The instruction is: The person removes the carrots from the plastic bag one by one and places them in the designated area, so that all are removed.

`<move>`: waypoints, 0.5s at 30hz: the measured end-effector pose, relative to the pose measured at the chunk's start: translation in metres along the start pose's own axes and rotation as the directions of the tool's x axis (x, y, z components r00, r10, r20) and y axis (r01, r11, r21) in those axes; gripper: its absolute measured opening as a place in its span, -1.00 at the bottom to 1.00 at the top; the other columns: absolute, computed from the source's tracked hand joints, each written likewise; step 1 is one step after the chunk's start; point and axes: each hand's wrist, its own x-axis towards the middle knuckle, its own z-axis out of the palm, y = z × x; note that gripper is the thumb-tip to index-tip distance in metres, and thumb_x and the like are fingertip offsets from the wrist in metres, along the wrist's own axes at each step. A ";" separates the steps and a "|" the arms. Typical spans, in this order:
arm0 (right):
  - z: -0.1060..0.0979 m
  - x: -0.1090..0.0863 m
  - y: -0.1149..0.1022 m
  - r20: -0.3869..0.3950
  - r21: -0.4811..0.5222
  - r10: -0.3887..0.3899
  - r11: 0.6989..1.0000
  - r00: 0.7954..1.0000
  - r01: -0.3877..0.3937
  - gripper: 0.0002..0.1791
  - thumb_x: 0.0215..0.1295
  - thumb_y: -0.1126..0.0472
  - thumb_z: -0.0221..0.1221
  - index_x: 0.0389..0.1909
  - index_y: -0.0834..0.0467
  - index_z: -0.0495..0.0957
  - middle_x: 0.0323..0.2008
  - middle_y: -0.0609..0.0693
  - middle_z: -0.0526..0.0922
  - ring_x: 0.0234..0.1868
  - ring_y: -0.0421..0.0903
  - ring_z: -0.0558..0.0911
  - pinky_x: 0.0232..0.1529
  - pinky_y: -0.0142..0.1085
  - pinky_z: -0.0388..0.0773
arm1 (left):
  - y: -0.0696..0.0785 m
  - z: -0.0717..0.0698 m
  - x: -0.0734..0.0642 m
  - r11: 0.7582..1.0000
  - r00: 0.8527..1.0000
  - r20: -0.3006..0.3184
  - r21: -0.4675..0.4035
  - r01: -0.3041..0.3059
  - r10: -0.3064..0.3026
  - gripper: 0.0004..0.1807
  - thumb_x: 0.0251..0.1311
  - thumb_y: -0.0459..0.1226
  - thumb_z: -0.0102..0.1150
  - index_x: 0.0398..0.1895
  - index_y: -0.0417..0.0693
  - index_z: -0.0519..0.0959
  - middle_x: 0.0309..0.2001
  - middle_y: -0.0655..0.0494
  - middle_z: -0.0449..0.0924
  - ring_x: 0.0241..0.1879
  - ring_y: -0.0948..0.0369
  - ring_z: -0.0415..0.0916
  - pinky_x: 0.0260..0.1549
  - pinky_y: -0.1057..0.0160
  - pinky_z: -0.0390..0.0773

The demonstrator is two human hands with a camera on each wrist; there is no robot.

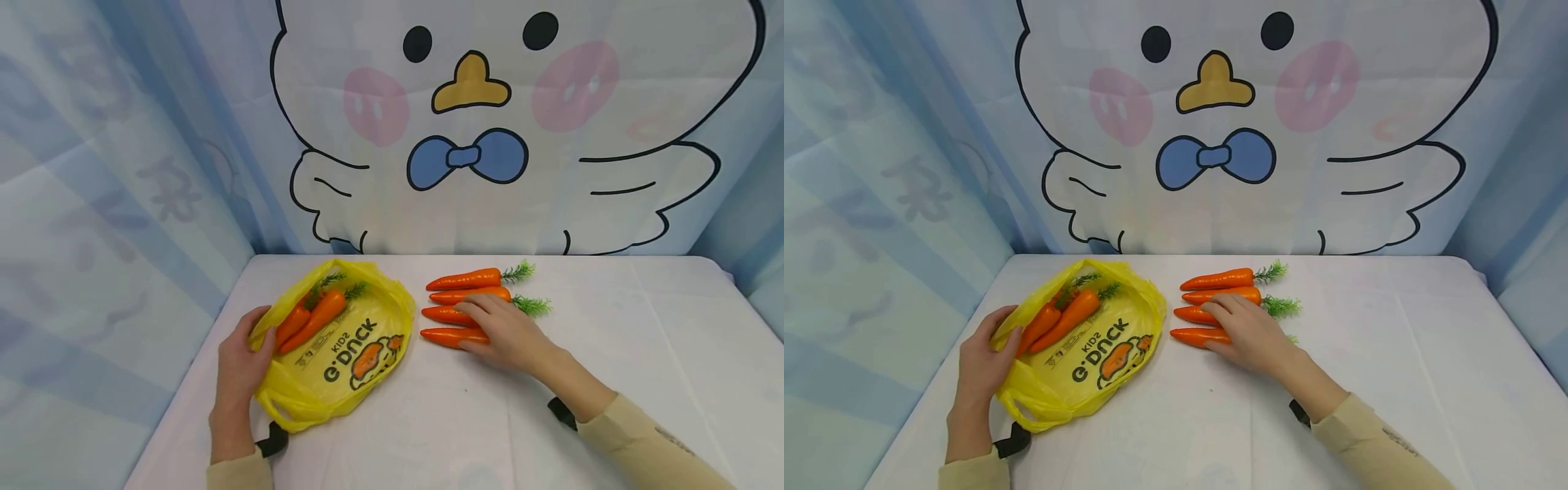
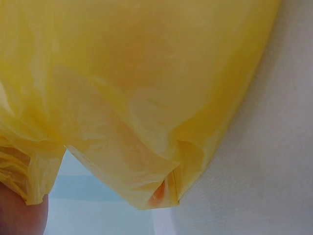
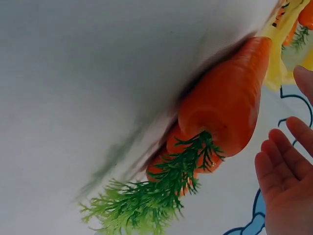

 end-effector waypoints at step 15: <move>0.006 0.034 -0.016 -0.048 0.099 -0.008 0.995 0.999 0.013 -0.35 0.17 0.00 0.46 0.23 0.18 0.54 0.21 0.09 0.53 0.22 0.08 0.50 0.17 0.00 0.54 | 0.001 0.001 0.000 1.000 1.000 0.002 0.005 0.004 -0.004 -0.56 0.43 -0.31 0.14 0.34 -0.09 0.44 0.28 -0.10 0.50 0.24 -0.04 0.42 0.29 -0.11 0.38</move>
